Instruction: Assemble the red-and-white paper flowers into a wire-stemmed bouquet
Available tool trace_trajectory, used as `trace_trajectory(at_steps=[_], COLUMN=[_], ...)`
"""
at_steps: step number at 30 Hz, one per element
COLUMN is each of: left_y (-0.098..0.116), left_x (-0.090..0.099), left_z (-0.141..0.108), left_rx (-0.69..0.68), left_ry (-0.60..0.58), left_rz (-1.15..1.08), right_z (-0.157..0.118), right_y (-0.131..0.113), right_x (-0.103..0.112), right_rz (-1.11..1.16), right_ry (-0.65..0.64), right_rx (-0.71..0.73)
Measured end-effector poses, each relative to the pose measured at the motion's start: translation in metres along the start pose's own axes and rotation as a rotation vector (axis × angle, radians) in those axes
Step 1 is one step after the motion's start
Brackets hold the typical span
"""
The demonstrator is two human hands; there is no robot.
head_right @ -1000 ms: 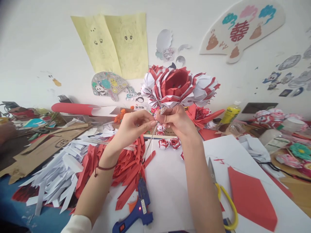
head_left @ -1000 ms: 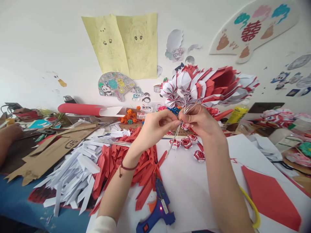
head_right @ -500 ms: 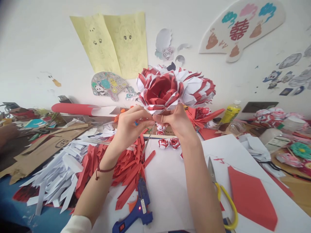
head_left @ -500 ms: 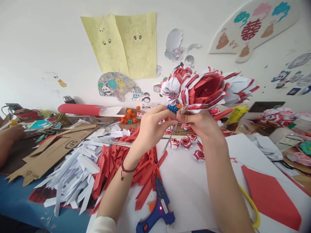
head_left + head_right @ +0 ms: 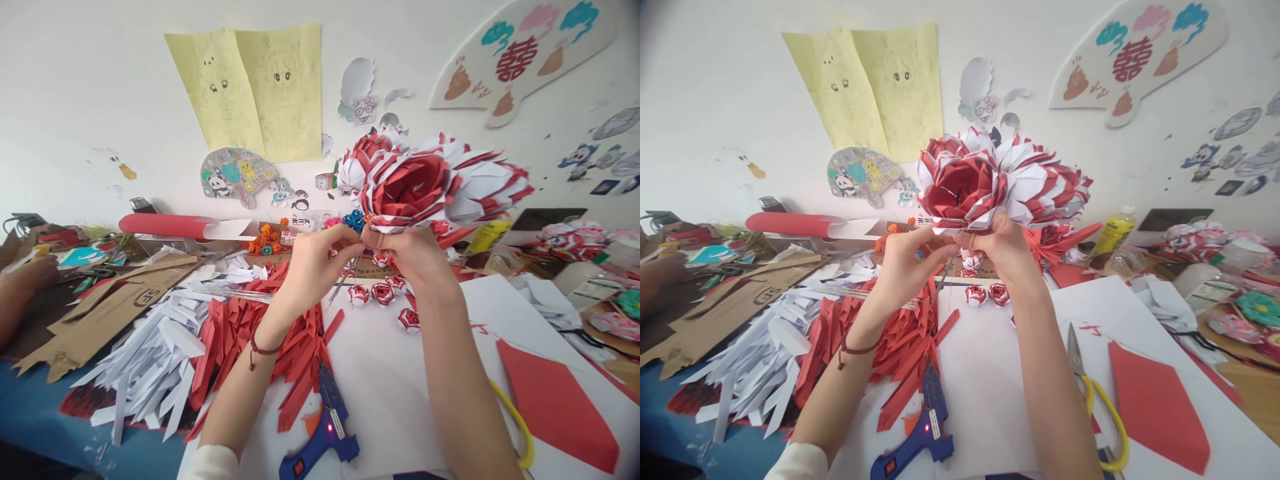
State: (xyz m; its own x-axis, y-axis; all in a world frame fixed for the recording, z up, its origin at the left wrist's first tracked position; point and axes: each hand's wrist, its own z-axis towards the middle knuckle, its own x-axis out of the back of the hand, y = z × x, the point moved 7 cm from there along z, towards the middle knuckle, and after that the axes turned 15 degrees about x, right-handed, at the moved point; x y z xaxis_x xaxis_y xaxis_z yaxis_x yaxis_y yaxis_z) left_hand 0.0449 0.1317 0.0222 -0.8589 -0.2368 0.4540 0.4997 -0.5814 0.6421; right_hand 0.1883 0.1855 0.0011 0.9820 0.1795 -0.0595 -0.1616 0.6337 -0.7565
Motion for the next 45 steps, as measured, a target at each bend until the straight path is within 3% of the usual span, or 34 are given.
trace_trajectory(at_steps=[8, 15, 23, 36, 45], left_y=[0.000, 0.006, 0.023, 0.006, 0.003], left_x=[-0.006, -0.009, -0.012, -0.010, -0.005], left_z=[-0.002, -0.009, -0.021, -0.010, -0.009], left_rx=[-0.071, -0.303, -0.532, -0.310, -0.186], left_ry=[0.037, 0.207, 0.339, 0.275, 0.317], left_rz=[0.091, 0.339, 0.552, 0.071, 0.056], right_z=[0.000, 0.002, 0.001, 0.002, 0.002], right_y=[0.002, 0.006, 0.003, -0.006, -0.008], right_x=[0.004, 0.002, 0.005, 0.002, 0.002], right_rz=[0.026, 0.082, 0.100, 0.114, 0.078], right_ry=[0.062, 0.039, 0.141, 0.134, 0.199], right_rx=[-0.008, -0.017, -0.010, 0.041, 0.044])
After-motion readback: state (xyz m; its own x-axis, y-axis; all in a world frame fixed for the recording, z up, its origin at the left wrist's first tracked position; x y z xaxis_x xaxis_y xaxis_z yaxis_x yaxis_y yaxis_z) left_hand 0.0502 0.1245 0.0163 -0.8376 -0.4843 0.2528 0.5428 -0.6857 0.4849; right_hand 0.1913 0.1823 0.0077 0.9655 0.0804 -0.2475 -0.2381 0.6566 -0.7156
